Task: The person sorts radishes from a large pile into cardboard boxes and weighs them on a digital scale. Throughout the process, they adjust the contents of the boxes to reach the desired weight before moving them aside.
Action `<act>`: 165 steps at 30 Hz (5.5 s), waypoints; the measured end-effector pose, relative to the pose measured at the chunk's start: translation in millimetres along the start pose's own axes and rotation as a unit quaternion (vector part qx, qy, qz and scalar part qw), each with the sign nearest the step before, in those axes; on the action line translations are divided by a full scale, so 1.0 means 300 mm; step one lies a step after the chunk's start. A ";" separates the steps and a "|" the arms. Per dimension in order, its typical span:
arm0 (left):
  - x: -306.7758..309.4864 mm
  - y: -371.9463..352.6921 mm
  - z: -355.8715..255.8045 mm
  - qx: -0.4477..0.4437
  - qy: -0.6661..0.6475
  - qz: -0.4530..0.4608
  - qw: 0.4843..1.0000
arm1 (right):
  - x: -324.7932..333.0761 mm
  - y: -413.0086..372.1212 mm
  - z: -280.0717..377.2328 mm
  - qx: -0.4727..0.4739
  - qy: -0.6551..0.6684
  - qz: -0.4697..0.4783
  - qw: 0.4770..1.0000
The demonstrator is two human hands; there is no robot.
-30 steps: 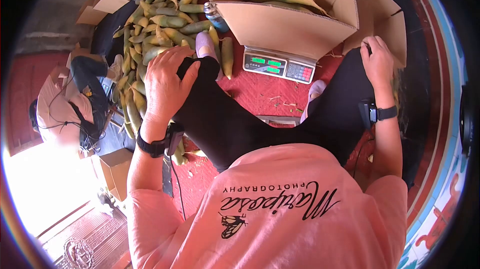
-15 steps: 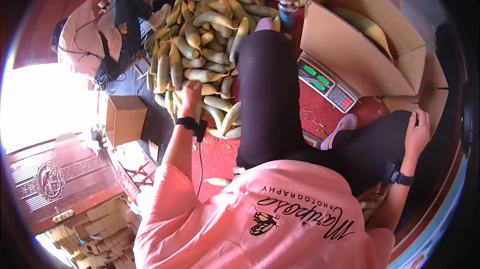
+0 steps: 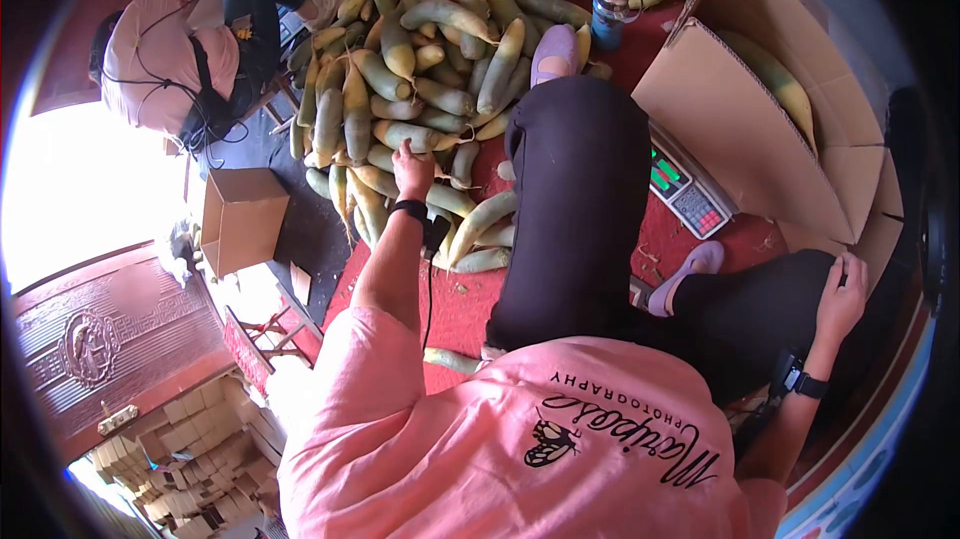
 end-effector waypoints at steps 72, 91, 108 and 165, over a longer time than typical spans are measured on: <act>0.429 -0.415 -1.735 -0.335 -0.255 0.525 0.739 | 0.108 -0.038 -0.022 -0.094 0.152 -0.111 0.978; 0.637 -0.572 -1.374 -0.613 -0.026 0.139 0.778 | 0.100 -0.031 -0.023 -0.092 0.169 -0.088 0.977; 0.660 -0.607 -1.285 -0.640 0.049 -0.036 0.766 | 0.091 -0.022 0.014 -0.027 0.115 -0.121 0.986; -0.272 -0.500 0.291 0.124 -0.076 0.363 0.920 | -0.021 0.029 0.036 0.013 0.003 0.023 1.000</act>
Point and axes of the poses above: each hand's wrist, its own y-axis towards the middle knuckle, its own x-axis out of the back of the hand, z = x × y, the point moved 6 cm from there along y, towards the middle knuckle, and after that the axes turned 5 degrees about -x, right-handed, at the moved point
